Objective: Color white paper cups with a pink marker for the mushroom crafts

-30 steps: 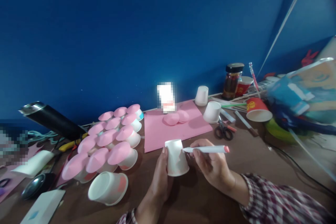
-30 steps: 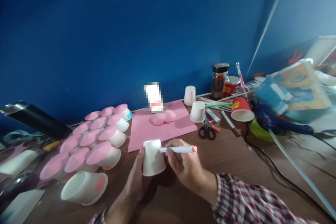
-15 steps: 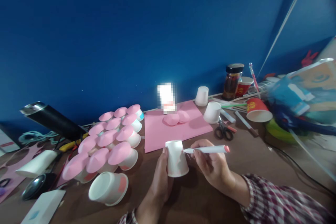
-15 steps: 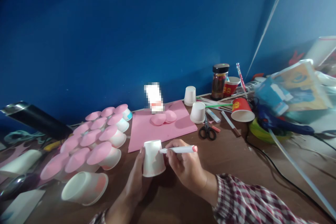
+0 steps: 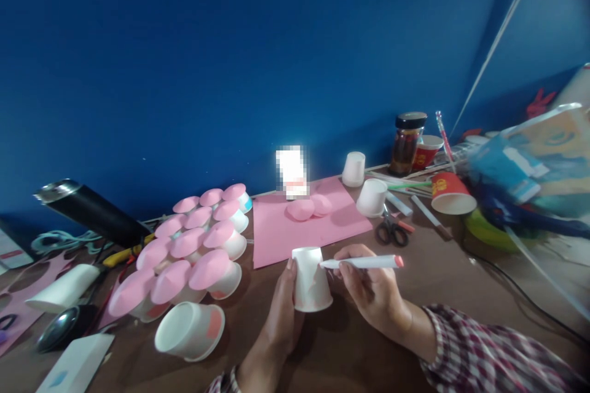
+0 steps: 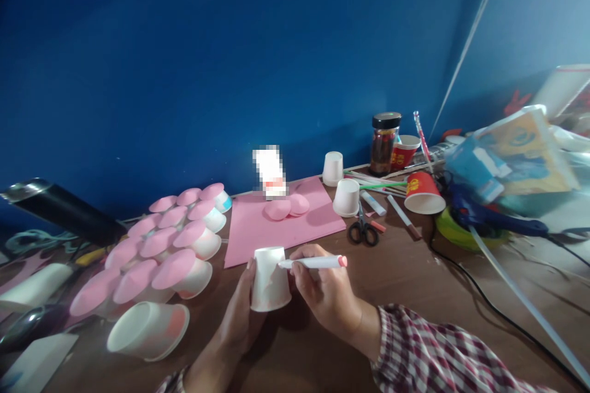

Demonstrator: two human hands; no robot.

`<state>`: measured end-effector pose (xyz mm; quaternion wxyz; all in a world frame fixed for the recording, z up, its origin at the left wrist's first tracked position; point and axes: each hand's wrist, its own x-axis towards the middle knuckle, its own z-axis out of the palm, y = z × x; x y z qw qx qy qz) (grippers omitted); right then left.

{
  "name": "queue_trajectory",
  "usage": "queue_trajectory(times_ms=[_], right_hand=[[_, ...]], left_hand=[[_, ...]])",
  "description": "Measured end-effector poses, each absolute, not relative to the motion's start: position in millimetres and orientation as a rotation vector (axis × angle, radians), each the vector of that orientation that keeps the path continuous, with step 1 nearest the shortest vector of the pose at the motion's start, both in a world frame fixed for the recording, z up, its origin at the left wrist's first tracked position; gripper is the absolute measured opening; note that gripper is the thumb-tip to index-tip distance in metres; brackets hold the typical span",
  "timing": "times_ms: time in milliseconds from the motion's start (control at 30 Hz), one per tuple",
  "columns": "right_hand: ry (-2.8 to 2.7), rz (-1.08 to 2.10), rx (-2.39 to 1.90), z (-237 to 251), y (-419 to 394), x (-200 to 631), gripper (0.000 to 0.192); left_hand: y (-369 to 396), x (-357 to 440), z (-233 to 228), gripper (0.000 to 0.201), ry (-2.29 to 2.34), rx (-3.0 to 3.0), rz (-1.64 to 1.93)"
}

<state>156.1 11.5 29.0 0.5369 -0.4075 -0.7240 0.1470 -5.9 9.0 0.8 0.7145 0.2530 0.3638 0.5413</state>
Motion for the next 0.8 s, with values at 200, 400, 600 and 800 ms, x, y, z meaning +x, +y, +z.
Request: queue_trajectory(times_ms=[200, 400, 600, 800], right_hand=[[-1.723, 0.377, -1.002, 27.9, 12.1, 156.5, 0.012], [-1.723, 0.349, -0.962, 26.7, 13.3, 156.2, 0.012], [-1.737, 0.4, -0.99, 28.2, 12.1, 156.0, 0.013], [-1.737, 0.372, -0.97, 28.6, 9.3, 155.5, 0.012]], left_hand=[[7.2, -5.8, 4.9, 0.045, 0.787, 0.511, 1.187], [6.5, -5.9, 8.0, 0.042, 0.809, 0.418, 1.19], [5.7, -5.5, 8.2, 0.042, 0.824, 0.399, 1.208], [7.1, -4.9, 10.0, 0.039, 0.834, 0.425, 1.209]])
